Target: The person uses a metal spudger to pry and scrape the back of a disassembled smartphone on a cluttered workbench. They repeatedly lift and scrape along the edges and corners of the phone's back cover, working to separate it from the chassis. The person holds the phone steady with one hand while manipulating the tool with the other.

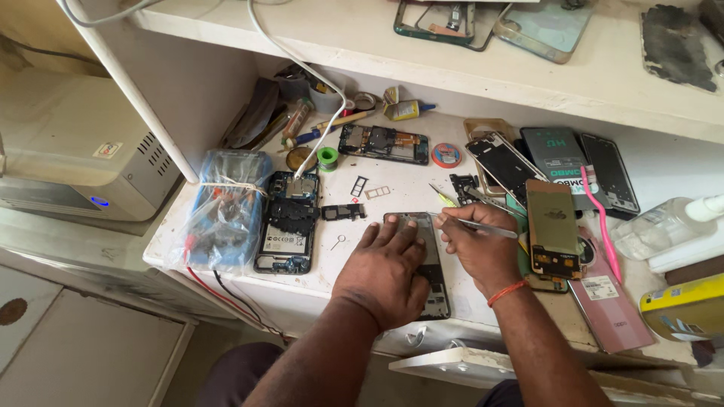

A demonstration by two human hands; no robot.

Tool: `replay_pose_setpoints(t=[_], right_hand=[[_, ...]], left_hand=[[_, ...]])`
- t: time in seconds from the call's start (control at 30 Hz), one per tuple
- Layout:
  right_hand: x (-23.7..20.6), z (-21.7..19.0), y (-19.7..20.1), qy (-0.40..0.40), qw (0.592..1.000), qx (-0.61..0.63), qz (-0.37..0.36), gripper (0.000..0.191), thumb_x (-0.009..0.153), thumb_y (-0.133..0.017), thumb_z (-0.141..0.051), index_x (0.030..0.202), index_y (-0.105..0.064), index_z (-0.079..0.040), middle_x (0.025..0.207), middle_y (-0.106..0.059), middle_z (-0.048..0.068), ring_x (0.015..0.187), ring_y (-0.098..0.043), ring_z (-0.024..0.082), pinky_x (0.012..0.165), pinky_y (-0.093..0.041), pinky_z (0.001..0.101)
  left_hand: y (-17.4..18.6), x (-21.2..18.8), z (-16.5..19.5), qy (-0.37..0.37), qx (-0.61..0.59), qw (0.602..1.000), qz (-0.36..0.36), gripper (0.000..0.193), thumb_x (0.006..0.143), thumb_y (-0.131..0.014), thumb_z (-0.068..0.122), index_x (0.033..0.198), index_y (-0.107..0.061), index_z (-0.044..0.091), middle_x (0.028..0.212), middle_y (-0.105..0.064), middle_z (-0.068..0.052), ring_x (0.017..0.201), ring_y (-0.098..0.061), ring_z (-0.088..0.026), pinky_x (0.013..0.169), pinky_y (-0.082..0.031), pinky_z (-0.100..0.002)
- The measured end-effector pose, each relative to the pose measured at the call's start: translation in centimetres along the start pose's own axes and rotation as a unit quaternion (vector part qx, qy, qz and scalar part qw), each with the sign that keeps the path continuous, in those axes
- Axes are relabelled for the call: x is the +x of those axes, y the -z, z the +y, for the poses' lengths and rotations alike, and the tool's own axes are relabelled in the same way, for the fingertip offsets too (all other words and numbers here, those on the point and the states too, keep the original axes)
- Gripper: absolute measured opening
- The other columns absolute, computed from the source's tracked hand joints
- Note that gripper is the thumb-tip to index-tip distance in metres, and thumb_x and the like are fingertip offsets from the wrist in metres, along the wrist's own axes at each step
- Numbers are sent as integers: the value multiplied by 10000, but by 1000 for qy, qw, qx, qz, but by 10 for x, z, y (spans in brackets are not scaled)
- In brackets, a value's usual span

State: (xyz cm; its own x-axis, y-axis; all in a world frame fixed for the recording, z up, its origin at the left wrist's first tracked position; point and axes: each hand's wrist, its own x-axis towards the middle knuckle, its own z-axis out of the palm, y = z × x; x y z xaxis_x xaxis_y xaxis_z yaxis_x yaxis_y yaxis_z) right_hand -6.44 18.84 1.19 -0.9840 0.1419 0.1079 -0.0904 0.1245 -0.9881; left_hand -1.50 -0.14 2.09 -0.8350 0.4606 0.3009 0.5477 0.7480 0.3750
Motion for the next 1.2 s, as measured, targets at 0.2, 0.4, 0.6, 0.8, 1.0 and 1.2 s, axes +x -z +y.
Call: replay_pose_setpoints(t=[0.2,0.4,0.6,0.8,1.0,1.2], right_hand=[[-7,-1,0,39,992,-117,16,85,874,-768,-27,946,-767,18,745,-742,106,579,-627,93,499,-499,245],[-29,1,5,120,983,-120,73,113,892,-769,-48,976,-752,26,790,-743,67,625,-645,67,559,-522,219],[-51,0,18,91,996,4,10,198,898,-769,-66,1049,-727,56,786,-734,77,638,-652,79,595,-546,236],[-59,-3,15,30,999,33,-28,234,917,-747,-109,1072,-752,66,785,-725,101,635,-641,88,587,-544,248],[-62,-7,12,15,998,62,-19,204,918,-728,-107,1016,-742,71,831,-767,113,628,-631,93,564,-530,250],[-56,-4,24,-28,995,61,-73,176,906,-729,-95,974,-752,66,799,-758,141,604,-608,107,531,-497,254]], left_hand=[[1,0,0,7,-14,1000,-5,547,837,-575,333,1305,-658,61,1510,-496,-201,1463,-368,-418,1207,-235,-525],[1,0,1,4,-12,1000,1,563,840,-579,345,1314,-645,49,1513,-482,-206,1455,-354,-413,1198,-225,-533],[4,-2,3,-6,-35,999,33,555,907,-532,292,1416,-555,71,1525,-458,-226,1473,-327,-432,1195,-218,-566],[4,-3,6,-12,-15,998,61,454,955,-533,329,1339,-522,86,1517,-415,-251,1506,-255,-444,1186,-141,-654],[2,-4,5,-2,-40,996,83,505,986,-538,330,1381,-445,30,1551,-386,-260,1532,-232,-444,1209,-132,-650],[5,1,6,2,-21,999,44,330,966,-539,283,1247,-543,110,1538,-349,-280,1508,-199,-466,1176,-107,-659]])
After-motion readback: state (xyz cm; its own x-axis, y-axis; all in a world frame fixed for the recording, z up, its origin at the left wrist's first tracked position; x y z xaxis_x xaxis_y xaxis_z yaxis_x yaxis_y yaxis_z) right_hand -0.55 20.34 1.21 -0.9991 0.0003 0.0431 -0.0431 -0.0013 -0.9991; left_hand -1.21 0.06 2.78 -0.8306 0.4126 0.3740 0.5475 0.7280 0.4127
